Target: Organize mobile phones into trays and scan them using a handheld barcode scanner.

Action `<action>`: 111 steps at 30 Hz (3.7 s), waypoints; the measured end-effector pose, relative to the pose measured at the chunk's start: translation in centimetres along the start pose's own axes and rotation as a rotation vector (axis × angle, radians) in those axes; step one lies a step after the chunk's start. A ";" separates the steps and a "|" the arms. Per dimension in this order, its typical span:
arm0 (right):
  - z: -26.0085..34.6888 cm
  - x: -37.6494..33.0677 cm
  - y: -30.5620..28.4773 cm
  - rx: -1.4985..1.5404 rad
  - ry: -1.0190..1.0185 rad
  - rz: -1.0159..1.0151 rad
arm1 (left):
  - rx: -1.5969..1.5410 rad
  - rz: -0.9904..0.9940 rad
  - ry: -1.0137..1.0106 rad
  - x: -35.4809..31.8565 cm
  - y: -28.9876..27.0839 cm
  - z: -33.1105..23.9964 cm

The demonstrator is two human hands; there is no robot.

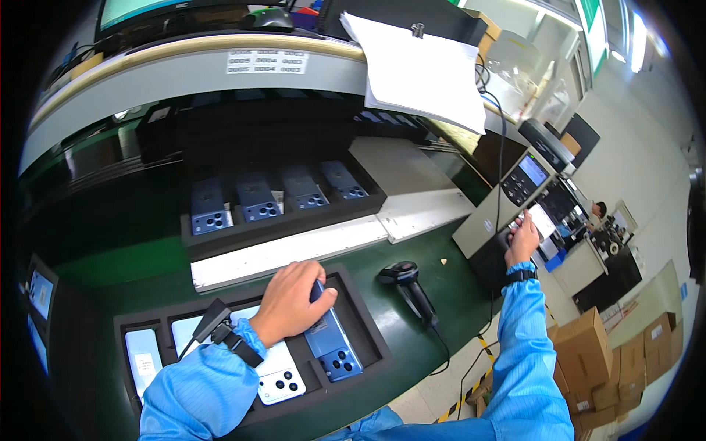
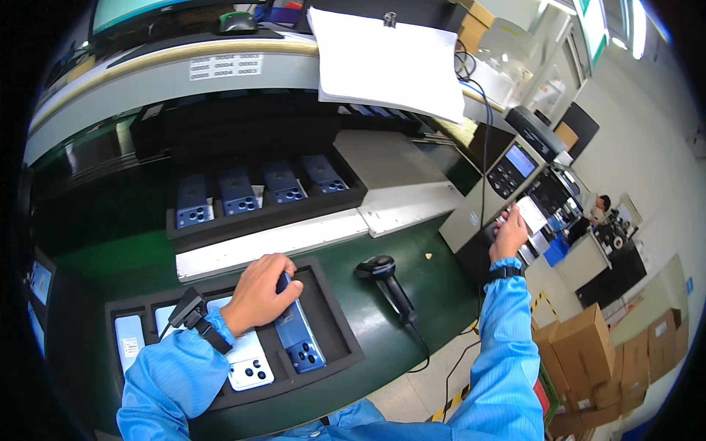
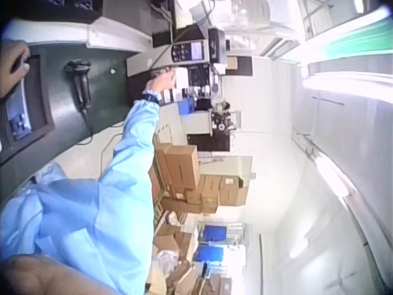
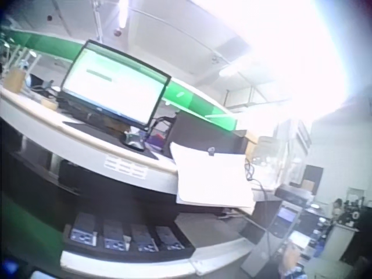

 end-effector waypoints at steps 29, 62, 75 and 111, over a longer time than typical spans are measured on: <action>16.9 -40.2 11.7 -0.092 -0.049 2.106 | -0.192 -0.261 0.037 2.5 3.3 3.4; 2.6 -29.5 9.6 -0.287 -0.049 1.090 | 0.128 -0.089 0.094 -2.2 1.4 2.9; 10.0 -32.3 5.6 0.228 0.982 1.010 | 0.428 0.030 -0.036 -7.1 -5.7 3.4; 11.4 -30.2 8.9 -0.042 0.443 1.030 | 0.356 -0.063 0.018 -7.7 -5.8 4.5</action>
Point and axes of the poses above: each hand's wrist, its own x-axis towards the middle knuckle, its own y-axis out of the palm, z = x × y, the point moved 8 cm from there along x, towards the middle knuckle, and after that the axes turned 13 degrees about -y, right-handed, at the moved point
